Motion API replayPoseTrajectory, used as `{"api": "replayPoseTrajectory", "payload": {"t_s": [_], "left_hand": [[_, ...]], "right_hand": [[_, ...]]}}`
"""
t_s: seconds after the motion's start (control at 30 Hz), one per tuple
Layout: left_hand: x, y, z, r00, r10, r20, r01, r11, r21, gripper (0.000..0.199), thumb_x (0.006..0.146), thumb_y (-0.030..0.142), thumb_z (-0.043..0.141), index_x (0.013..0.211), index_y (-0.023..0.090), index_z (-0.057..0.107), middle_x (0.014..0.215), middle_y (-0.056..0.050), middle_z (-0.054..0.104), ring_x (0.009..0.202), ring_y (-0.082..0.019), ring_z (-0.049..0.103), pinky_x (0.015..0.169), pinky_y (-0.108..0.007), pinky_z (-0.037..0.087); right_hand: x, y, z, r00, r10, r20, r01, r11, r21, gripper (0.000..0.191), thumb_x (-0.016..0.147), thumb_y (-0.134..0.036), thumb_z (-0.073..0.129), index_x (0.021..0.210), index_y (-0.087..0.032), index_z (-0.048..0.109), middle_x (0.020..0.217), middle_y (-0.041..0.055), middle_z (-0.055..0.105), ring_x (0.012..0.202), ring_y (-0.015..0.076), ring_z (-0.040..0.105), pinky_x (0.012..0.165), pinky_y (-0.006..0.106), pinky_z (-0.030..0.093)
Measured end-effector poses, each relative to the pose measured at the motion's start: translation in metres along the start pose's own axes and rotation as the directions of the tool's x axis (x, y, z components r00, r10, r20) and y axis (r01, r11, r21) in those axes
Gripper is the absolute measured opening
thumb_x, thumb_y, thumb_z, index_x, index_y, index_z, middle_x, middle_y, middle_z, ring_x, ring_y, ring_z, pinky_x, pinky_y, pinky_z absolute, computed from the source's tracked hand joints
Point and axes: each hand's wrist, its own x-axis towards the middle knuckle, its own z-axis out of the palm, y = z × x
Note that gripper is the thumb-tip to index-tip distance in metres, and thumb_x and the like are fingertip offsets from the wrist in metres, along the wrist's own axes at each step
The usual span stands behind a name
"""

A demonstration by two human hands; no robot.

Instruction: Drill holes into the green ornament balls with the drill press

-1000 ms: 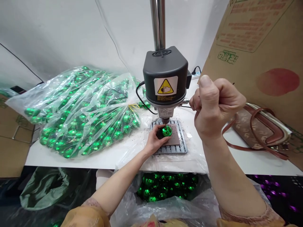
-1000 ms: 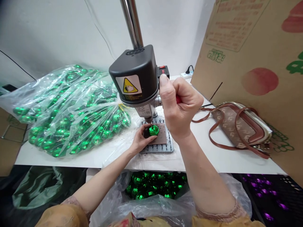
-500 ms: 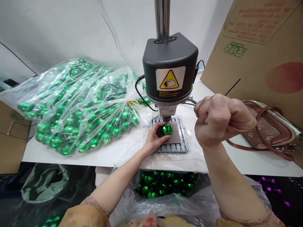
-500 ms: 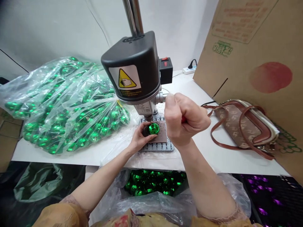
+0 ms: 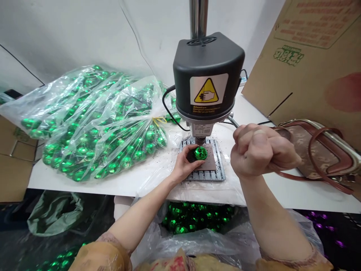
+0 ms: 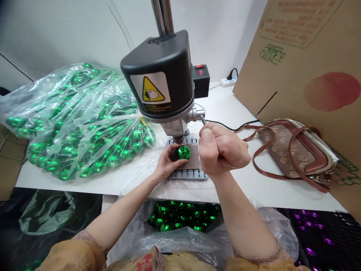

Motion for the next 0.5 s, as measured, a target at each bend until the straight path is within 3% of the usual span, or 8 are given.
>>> {"api": "replayPoseTrajectory", "payload": {"t_s": [0.27,0.5], "left_hand": [[0.0,0.001,0.0,1.0,-0.004,0.002,0.004,1.0,-0.013,0.054,0.07,0.034,0.084,0.116,0.019,0.059,0.111,-0.007,0.068,0.106,-0.023,0.065,0.094,-0.038,0.052],[-0.001,0.006,0.002,0.999,-0.019,-0.037,0.019,1.0,-0.011,0.053,0.069,0.036,0.084,0.113,0.019,0.06,0.107,-0.008,0.07,0.1,-0.023,0.067,0.089,-0.038,0.055]], "right_hand": [[-0.002,0.007,-0.003,0.99,-0.137,0.014,0.137,0.989,0.049,0.039,0.079,-0.01,0.051,0.057,-0.017,0.021,0.047,-0.0066,0.027,0.039,0.0027,0.028,0.039,0.023,0.03],[-0.015,0.006,-0.008,0.986,-0.163,0.024,0.163,0.987,-0.006,0.042,0.078,-0.008,0.052,0.054,-0.018,0.018,0.046,-0.0066,0.027,0.039,0.0037,0.031,0.04,0.024,0.034]]}}
